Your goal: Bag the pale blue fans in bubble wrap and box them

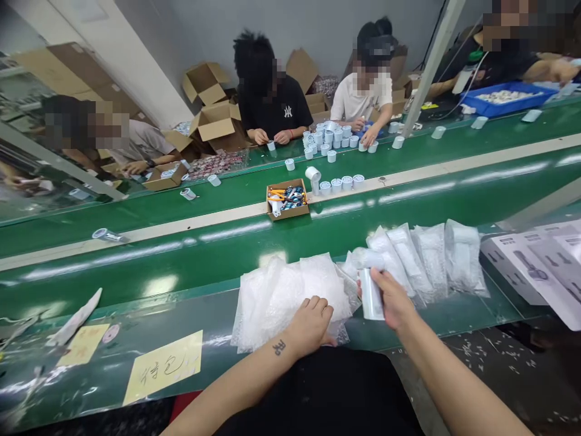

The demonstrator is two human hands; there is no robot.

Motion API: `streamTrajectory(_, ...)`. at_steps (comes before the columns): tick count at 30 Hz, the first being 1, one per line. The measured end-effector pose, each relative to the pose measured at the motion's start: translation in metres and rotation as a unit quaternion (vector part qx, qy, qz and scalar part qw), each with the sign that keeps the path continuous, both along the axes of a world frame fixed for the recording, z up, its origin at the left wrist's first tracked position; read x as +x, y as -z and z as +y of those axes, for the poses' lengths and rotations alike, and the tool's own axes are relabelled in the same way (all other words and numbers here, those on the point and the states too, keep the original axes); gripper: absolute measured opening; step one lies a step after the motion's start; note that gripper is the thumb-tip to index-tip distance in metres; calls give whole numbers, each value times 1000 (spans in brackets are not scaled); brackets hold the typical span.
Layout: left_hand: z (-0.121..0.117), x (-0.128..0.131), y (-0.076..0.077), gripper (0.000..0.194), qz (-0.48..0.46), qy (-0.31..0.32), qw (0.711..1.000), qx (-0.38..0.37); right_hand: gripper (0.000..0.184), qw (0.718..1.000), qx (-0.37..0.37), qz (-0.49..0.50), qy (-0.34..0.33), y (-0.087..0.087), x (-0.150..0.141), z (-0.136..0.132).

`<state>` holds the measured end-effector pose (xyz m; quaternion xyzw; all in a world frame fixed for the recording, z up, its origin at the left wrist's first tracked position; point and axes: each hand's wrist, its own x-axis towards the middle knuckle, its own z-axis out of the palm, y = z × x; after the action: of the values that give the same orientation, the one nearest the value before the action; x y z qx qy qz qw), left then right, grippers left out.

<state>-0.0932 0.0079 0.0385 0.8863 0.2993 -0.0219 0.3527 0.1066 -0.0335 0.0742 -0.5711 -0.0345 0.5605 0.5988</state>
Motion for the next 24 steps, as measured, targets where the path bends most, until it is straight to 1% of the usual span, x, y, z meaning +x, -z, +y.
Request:
streamTrajectory(1, 2, -1, 5, 20, 44, 28, 998, 42, 24, 1000, -4, 3, -10, -2, 13, -10)
streamTrajectory(2, 5, -2, 9, 13, 74, 34, 995, 57, 24, 1000, -13, 11, -26, -5, 23, -21)
streamTrajectory(3, 7, -2, 11, 13, 90, 21, 994, 57, 26, 998, -24, 24, -49, -7, 29, -32)
streamTrajectory(4, 9, -2, 12, 17, 96, -4, 994, 49, 28, 996, -35, 41, -75, -10, 31, -42)
streamTrajectory(5, 10, 0, 10, 18, 95, -33, 994, 42, 31, 992, -43, 61, -103, -11, 28, -51)
streamTrajectory(7, 10, 4, 3, 21, 84, -79, 993, 32, 38, 980, -46, 108, -163, -12, 14, -62)
streamTrajectory(8, 10, 6, -2, 21, 68, -109, 992, 6, 41, 972, -41, 132, -190, -12, 4, -65)
streamTrajectory(9, 9, 7, -7, 18, 42, -142, 988, -41, 45, 964, -31, 153, -214, -11, -6, -65)
streamTrajectory(10, 9, 8, -11, 13, 9, -175, 979, -107, 47, 957, -17, 171, -234, -10, -16, -63)
streamTrajectory(11, 9, 7, -15, 8, -27, -210, 960, -184, 48, 951, -2, 182, -250, -10, -23, -60)
streamTrajectory(12, 9, 4, -19, 4, -62, -245, 932, -260, 47, 947, 10, 186, -263, -10, -29, -57)
streamTrajectory(13, 9, 1, -22, 6, -90, -280, 899, -323, 44, 944, 16, 183, -274, -10, -32, -54)
streamTrajectory(14, 10, -2, -25, 9, -111, -315, 869, -364, 42, 944, 11, 172, -282, -11, -33, -51)
streamTrajectory(15, 11, -6, -28, 10, -129, -354, 841, -389, 39, 945, -4, 155, -288, -12, -33, -49)
streamTrajectory(16, 11, -10, -31, 11, -147, -389, 818, -397, 37, 947, -25, 136, -291, -13, -32, -49)
streamTrajectory(17, 10, -13, -34, 12, -167, -409, 809, -389, 36, 949, -47, 117, -290, -14, -31, -49)
streamTrajectory(18, 9, -16, -38, 12, -189, -410, 815, -363, 35, 950, -67, 103, -287, -15, -31, -50)
streamTrajectory(19, 7, -18, -41, 11, -211, -391, 836, -322, 35, 952, -80, 93, -280, -15, -32, -51)
streamTrajectory(21, 0, -22, -48, 11, -252, -311, 891, -214, 35, 958, -91, 89, -258, -16, -36, -53)
streamTrajectory(22, -4, -24, -50, 12, -266, -270, 910, -166, 36, 961, -91, 90, -247, -17, -40, -54)
streamTrajectory(23, -7, -26, -53, 14, -275, -243, 921, -131, 37, 963, -90, 88, -238, -19, -43, -54)
streamTrajectory(24, -9, -27, -54, 15, -280, -230, 925, -113, 39, 966, -85, 81, -232, -20, -46, -54)
